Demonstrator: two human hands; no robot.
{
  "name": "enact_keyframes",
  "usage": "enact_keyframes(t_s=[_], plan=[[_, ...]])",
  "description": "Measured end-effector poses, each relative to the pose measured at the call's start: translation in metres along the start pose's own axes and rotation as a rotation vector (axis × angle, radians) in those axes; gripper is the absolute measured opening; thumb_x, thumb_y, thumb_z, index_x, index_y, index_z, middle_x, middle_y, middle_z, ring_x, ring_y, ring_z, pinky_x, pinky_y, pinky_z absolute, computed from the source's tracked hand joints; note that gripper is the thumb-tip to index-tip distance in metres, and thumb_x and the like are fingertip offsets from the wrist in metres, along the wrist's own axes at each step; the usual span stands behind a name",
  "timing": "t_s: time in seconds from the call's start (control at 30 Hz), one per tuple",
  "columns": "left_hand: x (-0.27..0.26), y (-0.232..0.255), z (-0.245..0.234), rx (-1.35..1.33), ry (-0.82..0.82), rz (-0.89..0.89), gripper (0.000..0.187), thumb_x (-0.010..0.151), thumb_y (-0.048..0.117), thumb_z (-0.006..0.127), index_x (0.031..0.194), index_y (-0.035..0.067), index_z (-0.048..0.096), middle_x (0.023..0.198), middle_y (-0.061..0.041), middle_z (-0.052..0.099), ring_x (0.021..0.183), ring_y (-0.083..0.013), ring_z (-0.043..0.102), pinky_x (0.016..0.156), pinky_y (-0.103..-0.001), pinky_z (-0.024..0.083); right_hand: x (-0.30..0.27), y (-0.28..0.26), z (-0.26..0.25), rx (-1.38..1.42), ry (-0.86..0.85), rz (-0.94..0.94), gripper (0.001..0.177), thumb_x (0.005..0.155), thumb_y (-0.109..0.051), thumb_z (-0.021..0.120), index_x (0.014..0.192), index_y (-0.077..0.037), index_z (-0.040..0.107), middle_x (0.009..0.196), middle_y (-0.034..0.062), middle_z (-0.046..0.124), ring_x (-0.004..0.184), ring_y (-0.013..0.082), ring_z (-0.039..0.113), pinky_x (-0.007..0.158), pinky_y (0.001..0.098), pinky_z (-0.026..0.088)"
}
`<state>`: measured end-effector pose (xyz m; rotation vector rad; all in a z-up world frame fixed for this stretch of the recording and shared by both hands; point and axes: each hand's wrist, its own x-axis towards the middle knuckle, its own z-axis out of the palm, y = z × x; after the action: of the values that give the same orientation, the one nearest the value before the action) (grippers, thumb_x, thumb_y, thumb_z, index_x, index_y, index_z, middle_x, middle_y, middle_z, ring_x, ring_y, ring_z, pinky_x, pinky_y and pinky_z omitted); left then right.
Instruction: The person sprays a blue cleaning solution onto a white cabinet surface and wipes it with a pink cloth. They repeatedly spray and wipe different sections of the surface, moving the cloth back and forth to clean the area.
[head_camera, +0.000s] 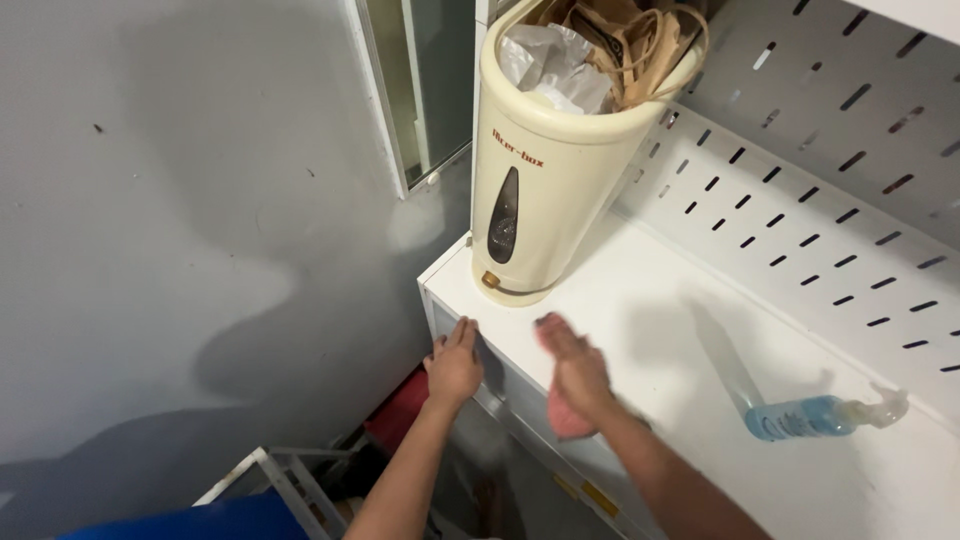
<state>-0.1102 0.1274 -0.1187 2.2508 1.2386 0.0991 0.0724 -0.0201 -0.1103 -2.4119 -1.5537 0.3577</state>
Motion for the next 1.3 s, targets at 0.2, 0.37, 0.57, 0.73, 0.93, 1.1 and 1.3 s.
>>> enact_keyframes(t_s=[0.2,0.37,0.57,0.73,0.93,1.1,1.3], plan=[[0.003,-0.002,-0.005,0.108,-0.13,0.047,0.075,0.09,0.015,0.063,0.158,0.019,0.031,0.169,0.006,0.02,0.145,-0.0417,0.033,0.11,-0.067,0.031,0.048,0.046,0.018,-0.233,0.153,0.087,0.068,0.08,-0.001,0.053,0.146,0.001,0.04,0.157,0.0209,0.038,0.147,0.0369,0.035,0.112,0.0575,0.03],[0.005,-0.016,-0.012,0.06,-0.127,0.11,0.074,0.087,0.012,0.063,0.156,0.02,0.037,0.168,0.007,0.025,0.145,-0.0401,0.035,0.111,-0.065,0.033,0.07,-0.003,0.063,0.027,0.316,-0.036,0.048,0.097,0.003,0.045,0.144,0.001,0.05,0.154,0.0355,0.038,0.136,0.0455,0.042,0.112,0.0463,0.035],[0.01,-0.037,-0.014,-0.117,0.059,0.084,0.056,0.091,0.013,0.061,0.146,0.018,0.053,0.156,0.005,0.047,0.134,-0.037,0.049,0.108,-0.057,0.041,0.093,-0.064,0.102,-0.097,0.341,-0.346,0.05,0.089,-0.001,0.052,0.137,0.008,0.054,0.144,0.0294,0.054,0.141,0.0411,0.048,0.119,0.0459,0.037],[0.012,-0.065,-0.019,-0.209,0.2,0.067,0.047,0.089,0.009,0.061,0.136,0.016,0.062,0.148,0.0,0.056,0.127,-0.0355,0.055,0.102,-0.05,0.046,0.152,-0.09,0.128,-0.27,0.265,-0.329,0.052,0.093,-0.007,0.051,0.14,0.012,0.049,0.147,0.0333,0.049,0.141,0.0427,0.046,0.12,0.0488,0.033],[0.008,-0.081,-0.03,-0.279,0.303,0.047,0.039,0.089,0.01,0.062,0.128,0.014,0.068,0.139,-0.005,0.062,0.12,-0.0381,0.057,0.103,-0.047,0.047,0.218,-0.109,0.145,-0.27,0.236,-0.275,0.06,0.092,-0.01,0.049,0.148,0.012,0.039,0.154,0.0358,0.037,0.147,0.0454,0.035,0.118,0.0524,0.03],[0.001,-0.077,-0.034,-0.286,0.296,0.016,0.035,0.092,0.011,0.06,0.125,0.016,0.07,0.139,-0.003,0.063,0.121,-0.0353,0.058,0.104,-0.046,0.046,0.246,-0.118,0.128,-0.229,0.167,-0.274,0.06,0.095,-0.011,0.047,0.149,0.009,0.033,0.159,0.0331,0.029,0.149,0.0469,0.027,0.118,0.0562,0.026],[0.002,-0.065,-0.023,-0.278,0.299,0.021,0.039,0.091,0.008,0.057,0.129,0.016,0.067,0.139,-0.002,0.063,0.127,-0.0307,0.055,0.104,-0.045,0.044,0.175,-0.108,0.087,-0.004,0.044,-0.356,0.059,0.096,-0.007,0.045,0.153,-0.001,0.035,0.164,0.0215,0.03,0.153,0.0388,0.026,0.116,0.0548,0.028]])
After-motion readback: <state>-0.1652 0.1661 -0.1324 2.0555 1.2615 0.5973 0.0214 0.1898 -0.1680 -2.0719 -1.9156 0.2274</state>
